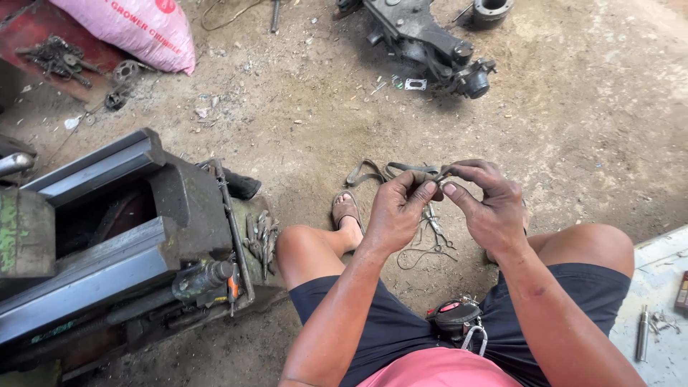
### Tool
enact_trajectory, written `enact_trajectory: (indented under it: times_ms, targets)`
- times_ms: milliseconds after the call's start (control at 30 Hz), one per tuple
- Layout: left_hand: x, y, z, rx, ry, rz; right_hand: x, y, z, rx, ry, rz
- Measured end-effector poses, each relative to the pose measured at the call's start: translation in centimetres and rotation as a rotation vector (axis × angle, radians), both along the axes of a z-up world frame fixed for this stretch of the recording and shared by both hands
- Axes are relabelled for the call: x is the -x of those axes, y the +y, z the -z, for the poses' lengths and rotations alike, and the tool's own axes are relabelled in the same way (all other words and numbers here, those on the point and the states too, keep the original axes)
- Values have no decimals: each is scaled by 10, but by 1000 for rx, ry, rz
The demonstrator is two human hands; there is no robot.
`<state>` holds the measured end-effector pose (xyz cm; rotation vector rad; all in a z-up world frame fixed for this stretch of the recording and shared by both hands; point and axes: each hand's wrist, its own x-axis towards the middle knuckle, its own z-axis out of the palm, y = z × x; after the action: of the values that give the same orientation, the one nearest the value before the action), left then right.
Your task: The person sits on the ground and uses a pair of scissors to cut a strip of rubber material. They hold the rubber in one hand and cut along its length, then set the cut piece aside and continue cutting another section.
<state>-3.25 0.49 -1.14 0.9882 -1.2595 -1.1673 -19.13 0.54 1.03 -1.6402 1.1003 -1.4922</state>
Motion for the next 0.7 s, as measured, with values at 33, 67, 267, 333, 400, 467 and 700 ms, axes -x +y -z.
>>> enact_trajectory:
  times_ms: [33,67,267,333,400,467,700]
  targets:
    - [0,0,-5,4,2,10,1,-1,-1,4,2,10]
    - [-1,0,-10,4,-23,30,1,-3,-1,-21,-52,-21]
    - [-3,4,-32,-5,-59,111,-4,-10,-2,-39,-201,-97]
    - [-3,4,-42,-11,-28,147,-4,-16,-4,-11,-203,-74]
    - [-9,6,-58,-26,-151,101,-12,-18,-9,-50,-346,-145]
    - [-9,1,-41,9,-204,70,-10,-15,-13,4,-231,-86]
    - [-15,-8,-4,-67,117,-84,-28,4,-5,-374,-485,-357]
